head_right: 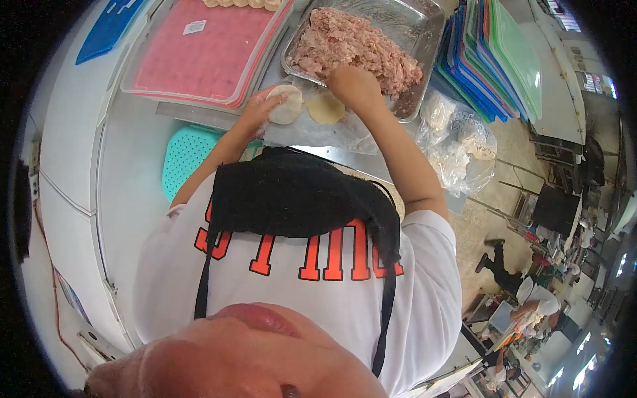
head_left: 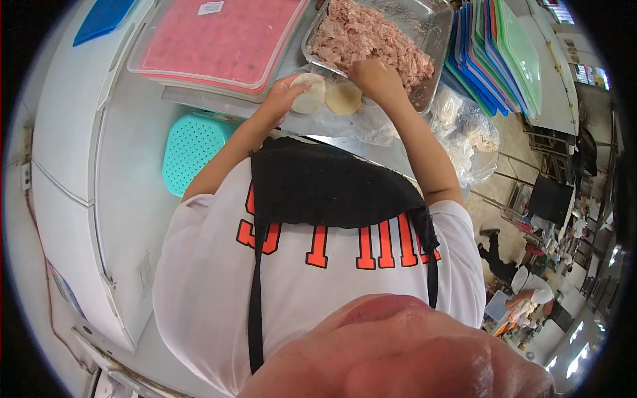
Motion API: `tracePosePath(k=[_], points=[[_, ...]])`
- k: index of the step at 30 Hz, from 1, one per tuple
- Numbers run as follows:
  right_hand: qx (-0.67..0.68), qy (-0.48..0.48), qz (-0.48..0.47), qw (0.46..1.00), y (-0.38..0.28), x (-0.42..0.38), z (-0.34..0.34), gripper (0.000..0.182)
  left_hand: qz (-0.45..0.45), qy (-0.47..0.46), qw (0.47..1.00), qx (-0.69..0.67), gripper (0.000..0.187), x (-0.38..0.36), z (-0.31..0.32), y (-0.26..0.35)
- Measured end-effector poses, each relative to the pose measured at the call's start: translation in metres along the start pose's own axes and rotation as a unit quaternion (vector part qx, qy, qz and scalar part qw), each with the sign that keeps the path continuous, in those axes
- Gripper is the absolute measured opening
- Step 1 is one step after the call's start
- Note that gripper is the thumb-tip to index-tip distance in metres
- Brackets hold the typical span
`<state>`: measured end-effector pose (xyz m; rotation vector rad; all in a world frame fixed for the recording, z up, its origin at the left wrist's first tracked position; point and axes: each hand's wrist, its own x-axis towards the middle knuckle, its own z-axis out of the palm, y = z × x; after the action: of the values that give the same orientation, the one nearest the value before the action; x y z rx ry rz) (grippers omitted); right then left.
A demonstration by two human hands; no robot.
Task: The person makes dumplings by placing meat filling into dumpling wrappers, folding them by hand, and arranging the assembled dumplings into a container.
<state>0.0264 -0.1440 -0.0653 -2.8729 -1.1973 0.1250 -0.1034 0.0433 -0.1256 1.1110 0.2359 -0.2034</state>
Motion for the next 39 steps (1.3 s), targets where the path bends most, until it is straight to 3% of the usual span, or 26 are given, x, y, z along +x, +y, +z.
tracePosePath(k=[7, 9, 11, 12, 13, 16, 20, 21, 22, 24, 28, 29, 30, 31, 32, 33, 34, 36, 38, 39], points=[[0.257, 0.022, 0.121, 0.959, 0.034, -0.031, -0.01, 0.028, 0.052, 0.054, 0.982, -0.171, 0.035, 0.018, 0.017, 0.006], [0.308, 0.16, 0.051, 0.936, 0.038, -0.041, -0.021, 0.028, 0.066, 0.06, 0.975, -0.202, 0.038, 0.031, 0.039, 0.022], [0.282, 0.199, 0.019, 0.939, 0.036, -0.044, -0.029, 0.028, 0.054, 0.057, 0.941, -0.329, 0.057, 0.042, 0.072, 0.05], [0.253, 0.235, -0.015, 0.939, 0.036, -0.045, -0.031, 0.028, 0.052, 0.055, 0.942, -0.327, 0.057, 0.05, 0.083, 0.058], [0.186, 0.225, -0.03, 0.956, 0.037, -0.048, -0.031, 0.031, 0.061, 0.041, 0.927, -0.367, 0.062, 0.058, 0.093, 0.065], [0.183, 0.211, -0.024, 0.96, 0.042, -0.057, -0.023, 0.031, 0.063, 0.023, 0.907, -0.415, 0.073, 0.077, 0.105, 0.067], [0.099, 0.115, -0.037, 0.988, 0.075, -0.08, -0.046, 0.029, 0.06, 0.056, 0.901, -0.426, 0.074, 0.092, 0.111, 0.048], [0.044, 0.019, 0.024, 0.999, 0.069, -0.089, -0.075, 0.029, 0.084, 0.073, 0.907, -0.406, 0.078, 0.095, 0.114, 0.044], [0.045, 0.019, 0.023, 0.999, 0.07, -0.094, -0.078, 0.029, 0.11, 0.091, 0.911, -0.386, 0.081, 0.099, 0.116, 0.041], [0.014, 0.14, 0.052, 0.989, 0.075, -0.1, -0.08, 0.029, 0.113, 0.1, 0.912, -0.382, 0.08, 0.11, 0.113, 0.04], [0.058, 0.131, -0.003, 0.99, 0.105, -0.089, -0.048, 0.028, 0.085, 0.07, 0.907, -0.406, 0.08, 0.127, 0.105, 0.028], [0.042, 0.117, -0.014, 0.992, 0.116, -0.089, -0.055, 0.027, 0.097, -0.141, 0.868, -0.466, 0.079, 0.145, 0.072, 0.008], [0.024, 0.104, -0.029, 0.994, 0.125, -0.087, -0.065, 0.026, 0.107, -0.343, 0.786, -0.503, 0.077, 0.154, 0.049, -0.002], [0.034, 0.087, -0.017, 0.995, 0.125, -0.09, -0.08, 0.025, 0.109, -0.339, 0.787, -0.503, 0.077, 0.144, 0.047, 0.003], [0.038, 0.085, -0.018, 0.995, 0.13, -0.088, -0.082, 0.025, 0.146, -0.26, 0.819, -0.491, 0.071, 0.134, 0.044, 0.009], [0.029, 0.02, -0.021, 0.999, 0.134, -0.085, -0.082, 0.026, 0.18, -0.179, 0.844, -0.473, 0.064, 0.123, 0.047, 0.019], [0.02, -0.045, -0.025, 0.998, 0.138, -0.079, -0.079, 0.027, 0.179, -0.175, 0.845, -0.472, 0.064, 0.112, 0.055, 0.034], [0.021, -0.03, -0.06, 0.997, 0.141, -0.065, -0.056, 0.031, 0.181, 0.121, 0.924, -0.315, 0.052, 0.094, 0.066, 0.067], [0.021, -0.008, -0.053, 0.998, 0.126, -0.046, -0.038, 0.036, 0.182, 0.112, 0.916, -0.339, 0.044, 0.097, 0.042, 0.068], [0.014, -0.002, -0.037, 0.999, 0.115, -0.036, -0.028, 0.039, 0.191, 0.024, 0.91, -0.367, 0.042, 0.105, 0.016, 0.062]])
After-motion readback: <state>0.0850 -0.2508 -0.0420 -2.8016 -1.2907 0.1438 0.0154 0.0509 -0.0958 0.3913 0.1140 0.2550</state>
